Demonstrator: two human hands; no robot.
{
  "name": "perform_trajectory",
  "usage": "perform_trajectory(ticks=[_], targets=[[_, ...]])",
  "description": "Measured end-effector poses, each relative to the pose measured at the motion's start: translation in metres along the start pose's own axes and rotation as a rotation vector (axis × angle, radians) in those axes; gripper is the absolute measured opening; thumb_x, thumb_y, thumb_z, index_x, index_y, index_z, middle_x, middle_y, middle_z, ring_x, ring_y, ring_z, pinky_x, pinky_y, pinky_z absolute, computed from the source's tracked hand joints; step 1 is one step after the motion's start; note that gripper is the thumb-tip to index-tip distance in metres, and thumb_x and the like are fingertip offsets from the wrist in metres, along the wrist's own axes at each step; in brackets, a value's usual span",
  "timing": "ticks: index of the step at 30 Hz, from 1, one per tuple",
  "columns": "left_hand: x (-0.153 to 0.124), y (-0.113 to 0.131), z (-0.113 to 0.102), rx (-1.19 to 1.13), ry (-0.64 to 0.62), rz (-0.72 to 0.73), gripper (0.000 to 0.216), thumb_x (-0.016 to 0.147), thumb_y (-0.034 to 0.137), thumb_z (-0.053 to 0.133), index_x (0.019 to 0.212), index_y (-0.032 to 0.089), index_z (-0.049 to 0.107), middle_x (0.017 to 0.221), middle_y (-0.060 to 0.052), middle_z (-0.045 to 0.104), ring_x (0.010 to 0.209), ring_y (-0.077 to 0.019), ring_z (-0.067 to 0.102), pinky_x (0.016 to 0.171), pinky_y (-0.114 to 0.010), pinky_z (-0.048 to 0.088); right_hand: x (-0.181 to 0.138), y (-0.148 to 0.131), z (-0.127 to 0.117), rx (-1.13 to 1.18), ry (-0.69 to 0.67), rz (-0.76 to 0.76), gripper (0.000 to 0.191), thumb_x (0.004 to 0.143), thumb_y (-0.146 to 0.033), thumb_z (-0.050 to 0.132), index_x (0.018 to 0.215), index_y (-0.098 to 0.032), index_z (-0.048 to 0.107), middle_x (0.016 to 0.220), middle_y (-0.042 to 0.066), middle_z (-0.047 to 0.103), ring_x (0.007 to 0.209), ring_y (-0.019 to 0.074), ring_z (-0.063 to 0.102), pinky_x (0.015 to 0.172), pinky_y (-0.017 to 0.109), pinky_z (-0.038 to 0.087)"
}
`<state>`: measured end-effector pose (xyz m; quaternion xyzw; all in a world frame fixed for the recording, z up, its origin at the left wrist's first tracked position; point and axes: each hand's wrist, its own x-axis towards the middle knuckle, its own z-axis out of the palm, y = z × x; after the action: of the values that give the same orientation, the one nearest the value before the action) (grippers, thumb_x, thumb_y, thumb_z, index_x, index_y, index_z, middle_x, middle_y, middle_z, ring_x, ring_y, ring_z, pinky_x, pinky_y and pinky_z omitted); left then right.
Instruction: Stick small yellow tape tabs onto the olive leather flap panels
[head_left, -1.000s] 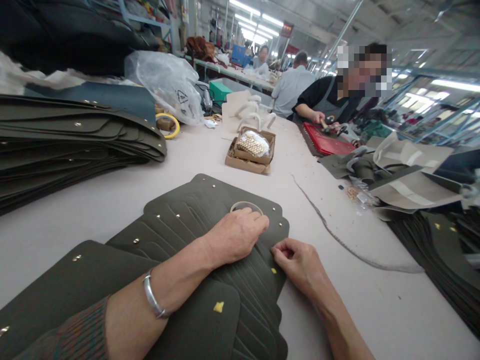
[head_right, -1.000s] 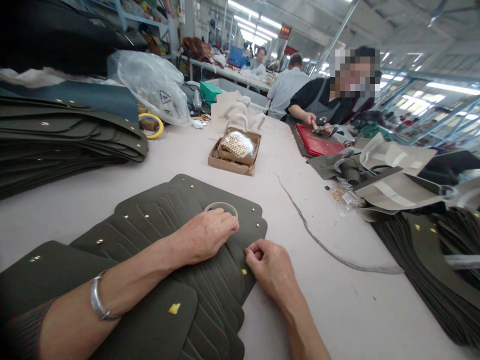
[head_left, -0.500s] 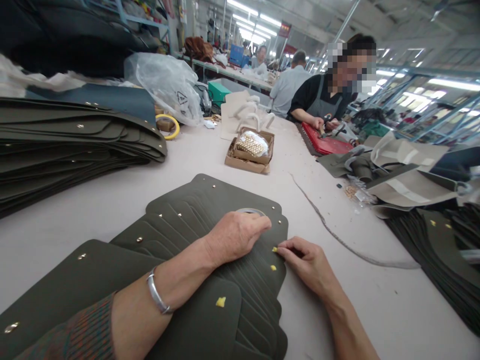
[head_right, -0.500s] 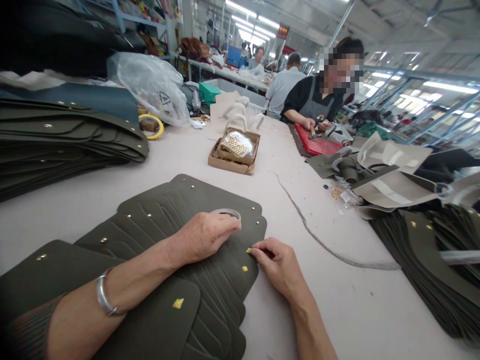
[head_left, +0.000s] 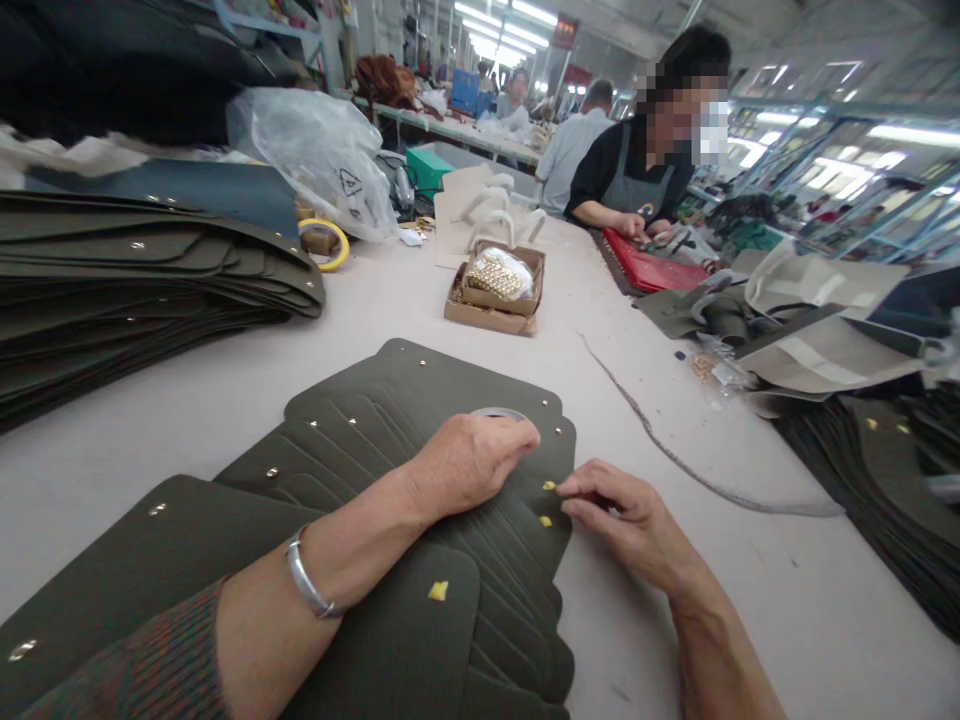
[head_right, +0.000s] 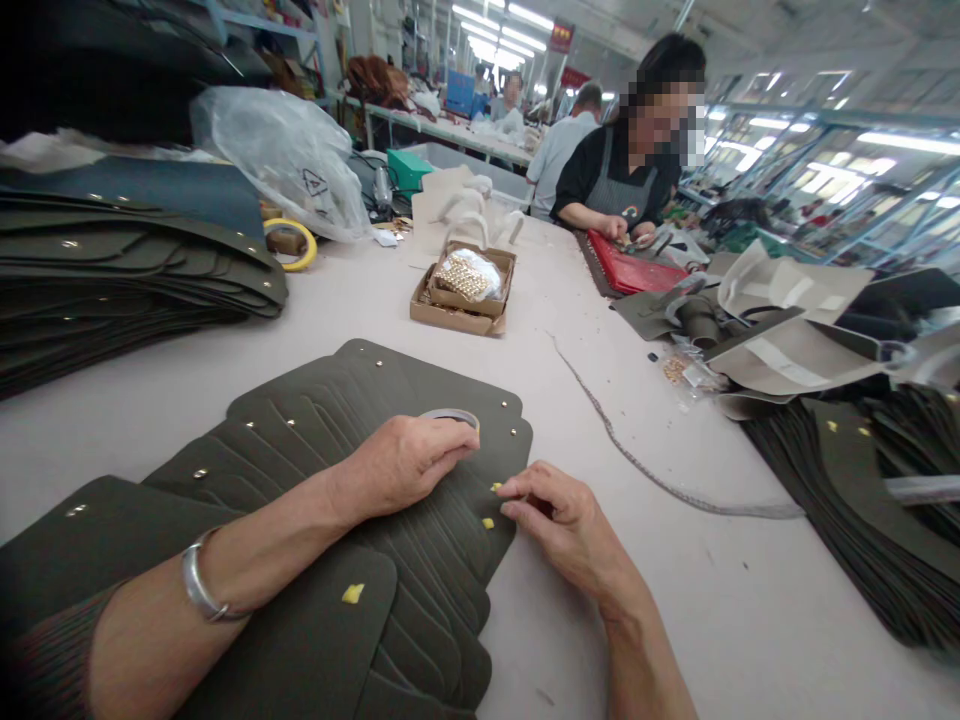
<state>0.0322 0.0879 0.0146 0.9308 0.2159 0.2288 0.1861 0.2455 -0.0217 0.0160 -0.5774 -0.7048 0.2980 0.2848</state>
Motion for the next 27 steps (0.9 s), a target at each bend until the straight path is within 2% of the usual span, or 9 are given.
perform_trajectory(ticks=[4, 11, 16, 19, 23, 25, 27], targets=[[0.000, -0.002, 0.001, -0.005, 0.011, 0.001, 0.014, 0.094, 0.018, 0.042, 0.095, 0.021, 0.056, 0.089, 0.001, 0.065, 0.084, -0.0144, 0.062, 0.074, -0.023, 0.045, -0.003, 0.004, 0.002, 0.030, -0.162, 0.022, 0.014, 0.089, -0.025, 0.058, 0.085, -0.023, 0.071, 0.080, 0.002, 0.063, 0.074, 0.0141, 0.060, 0.066, 0.026, 0.047], [0.000, -0.001, 0.001, -0.020, 0.002, -0.009, 0.012, 0.093, 0.017, 0.043, 0.095, 0.021, 0.055, 0.090, 0.001, 0.065, 0.084, -0.0145, 0.062, 0.075, -0.023, 0.045, 0.000, -0.014, 0.006, -0.192, -0.226, 0.060, 0.017, 0.090, -0.019, 0.053, 0.087, -0.025, 0.069, 0.080, -0.001, 0.060, 0.074, 0.0125, 0.058, 0.066, 0.025, 0.043], [-0.001, -0.002, 0.002, -0.039, 0.009, -0.002, 0.012, 0.093, 0.018, 0.044, 0.095, 0.020, 0.055, 0.092, 0.001, 0.066, 0.085, -0.0145, 0.063, 0.076, -0.023, 0.046, 0.002, -0.028, 0.006, -0.339, -0.226, 0.065, 0.016, 0.085, -0.014, 0.054, 0.081, -0.024, 0.066, 0.073, -0.002, 0.056, 0.066, 0.0121, 0.054, 0.061, 0.025, 0.040], [-0.001, -0.002, 0.001, -0.052, 0.017, 0.004, 0.014, 0.093, 0.017, 0.043, 0.097, 0.020, 0.056, 0.094, 0.001, 0.066, 0.087, -0.0148, 0.063, 0.077, -0.024, 0.046, 0.002, -0.020, 0.005, -0.256, -0.153, 0.031, 0.016, 0.086, -0.016, 0.053, 0.084, -0.023, 0.067, 0.075, -0.001, 0.059, 0.068, 0.0128, 0.056, 0.062, 0.025, 0.042], [0.000, -0.001, 0.000, -0.089, 0.021, 0.012, 0.018, 0.093, 0.015, 0.042, 0.103, 0.020, 0.056, 0.098, 0.000, 0.067, 0.091, -0.0144, 0.063, 0.080, -0.024, 0.047, 0.002, 0.000, 0.006, -0.217, 0.113, 0.034, 0.018, 0.091, -0.022, 0.049, 0.094, -0.021, 0.067, 0.081, 0.003, 0.064, 0.071, 0.0145, 0.059, 0.065, 0.027, 0.046], [0.000, 0.000, -0.001, -0.113, 0.026, 0.011, 0.019, 0.093, 0.015, 0.042, 0.104, 0.021, 0.057, 0.099, 0.000, 0.067, 0.092, -0.0138, 0.063, 0.081, -0.023, 0.047, 0.003, 0.005, 0.008, -0.251, 0.131, 0.049, 0.018, 0.091, -0.023, 0.050, 0.094, -0.021, 0.068, 0.080, 0.003, 0.063, 0.071, 0.0148, 0.060, 0.066, 0.027, 0.045], [0.000, 0.001, -0.002, -0.138, 0.039, 0.015, 0.019, 0.094, 0.016, 0.042, 0.104, 0.021, 0.057, 0.099, 0.000, 0.067, 0.092, -0.0133, 0.064, 0.082, -0.023, 0.047, 0.004, 0.004, 0.008, -0.268, 0.080, 0.048, 0.017, 0.091, -0.023, 0.051, 0.091, -0.022, 0.068, 0.078, 0.002, 0.063, 0.071, 0.0146, 0.060, 0.065, 0.027, 0.045]])
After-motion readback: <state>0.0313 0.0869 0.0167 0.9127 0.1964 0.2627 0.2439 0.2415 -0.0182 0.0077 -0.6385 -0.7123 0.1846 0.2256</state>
